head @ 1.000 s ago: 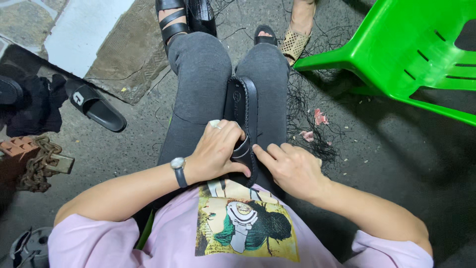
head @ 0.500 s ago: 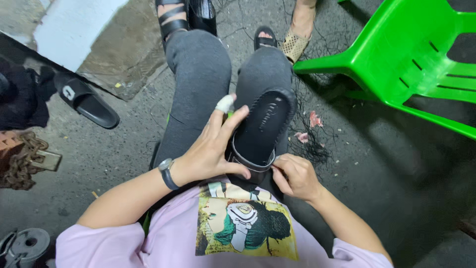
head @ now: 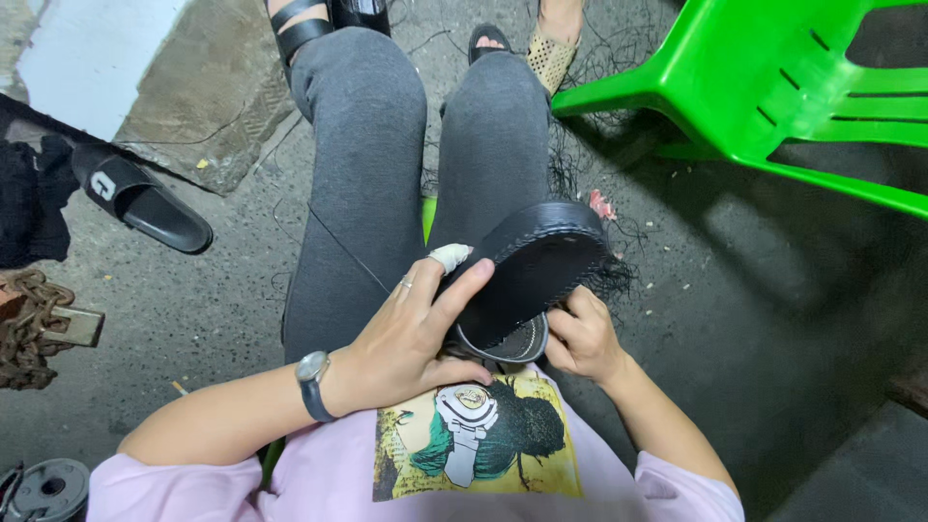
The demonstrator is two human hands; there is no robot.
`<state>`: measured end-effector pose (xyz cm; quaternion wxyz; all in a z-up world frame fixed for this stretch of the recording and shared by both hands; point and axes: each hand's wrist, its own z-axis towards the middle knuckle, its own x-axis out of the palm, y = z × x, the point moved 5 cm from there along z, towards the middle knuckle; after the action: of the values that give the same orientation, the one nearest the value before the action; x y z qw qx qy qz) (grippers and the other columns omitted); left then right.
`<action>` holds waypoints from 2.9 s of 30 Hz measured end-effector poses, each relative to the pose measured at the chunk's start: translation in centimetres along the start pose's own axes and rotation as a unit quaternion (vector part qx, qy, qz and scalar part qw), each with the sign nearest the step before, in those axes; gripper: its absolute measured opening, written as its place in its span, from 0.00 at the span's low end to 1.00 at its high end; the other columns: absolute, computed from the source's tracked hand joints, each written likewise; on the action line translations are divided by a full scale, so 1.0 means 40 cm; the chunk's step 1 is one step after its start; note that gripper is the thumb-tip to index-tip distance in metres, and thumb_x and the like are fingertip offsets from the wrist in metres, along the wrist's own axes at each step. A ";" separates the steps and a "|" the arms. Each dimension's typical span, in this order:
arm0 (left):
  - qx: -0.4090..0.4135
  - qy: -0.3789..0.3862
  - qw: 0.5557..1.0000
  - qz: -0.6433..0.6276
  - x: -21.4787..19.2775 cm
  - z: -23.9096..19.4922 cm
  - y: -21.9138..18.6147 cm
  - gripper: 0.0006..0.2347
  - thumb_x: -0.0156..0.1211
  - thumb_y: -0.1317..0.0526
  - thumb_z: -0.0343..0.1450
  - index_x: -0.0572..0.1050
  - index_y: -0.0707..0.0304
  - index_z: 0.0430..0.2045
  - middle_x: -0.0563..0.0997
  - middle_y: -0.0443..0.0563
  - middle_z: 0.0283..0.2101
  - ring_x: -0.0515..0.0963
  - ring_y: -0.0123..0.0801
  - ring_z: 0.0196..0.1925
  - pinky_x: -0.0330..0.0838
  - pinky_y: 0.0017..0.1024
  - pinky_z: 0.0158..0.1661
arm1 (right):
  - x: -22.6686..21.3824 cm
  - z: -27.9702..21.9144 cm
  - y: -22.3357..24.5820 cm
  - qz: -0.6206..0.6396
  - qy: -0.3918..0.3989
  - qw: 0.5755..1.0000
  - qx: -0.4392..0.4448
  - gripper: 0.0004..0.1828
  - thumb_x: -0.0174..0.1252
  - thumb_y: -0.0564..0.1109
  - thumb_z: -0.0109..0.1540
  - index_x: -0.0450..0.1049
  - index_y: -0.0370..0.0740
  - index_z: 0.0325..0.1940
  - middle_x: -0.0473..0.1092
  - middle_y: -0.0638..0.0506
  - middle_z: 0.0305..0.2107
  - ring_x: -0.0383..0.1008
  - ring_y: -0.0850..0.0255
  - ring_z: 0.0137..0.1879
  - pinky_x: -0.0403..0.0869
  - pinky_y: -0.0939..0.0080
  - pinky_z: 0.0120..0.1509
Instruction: The person sits with legs crossed and sews a black slip-on shoe resting on their lap using a needle and thread. They repeatedly push the needle through the shoe's upper and pull the thread to stitch the material.
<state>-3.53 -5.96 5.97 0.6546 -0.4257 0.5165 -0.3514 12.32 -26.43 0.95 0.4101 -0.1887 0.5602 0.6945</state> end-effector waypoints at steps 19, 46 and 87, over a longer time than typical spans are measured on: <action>-0.221 0.149 0.939 -0.216 -0.124 0.102 0.069 0.07 0.60 0.65 0.69 0.85 0.64 0.34 0.87 0.55 0.42 0.83 0.32 0.44 0.74 0.25 0.44 | 0.031 0.205 0.113 -0.181 0.095 0.975 0.089 0.10 0.56 0.40 0.57 0.70 0.48 0.42 0.62 0.53 0.26 0.68 0.57 0.27 0.66 0.58 0.24; -0.218 -0.069 0.945 -0.235 -0.070 0.089 0.167 0.16 0.63 0.76 0.66 0.60 0.61 0.35 0.67 0.49 0.32 0.84 0.36 0.38 0.82 0.27 0.45 | 0.027 0.138 0.032 -0.049 0.048 0.998 -0.009 0.14 0.52 0.43 0.70 0.72 0.44 0.60 0.66 0.49 0.38 0.65 0.56 0.32 0.65 0.55 0.34; -0.007 -0.028 0.999 0.046 -0.019 0.090 0.103 0.11 0.61 0.65 0.71 0.79 0.61 0.47 0.80 0.52 0.31 0.79 0.46 0.38 0.67 0.39 0.40 | -0.086 0.210 0.023 -0.016 0.475 0.863 0.172 0.32 0.39 0.46 0.64 0.60 0.60 0.74 0.68 0.48 0.27 0.77 0.41 0.32 0.77 0.45 0.35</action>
<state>-0.11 -2.95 2.83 0.6809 -0.4158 0.5198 -0.3054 15.30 -19.87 6.53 0.1315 -0.4309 0.7949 0.4064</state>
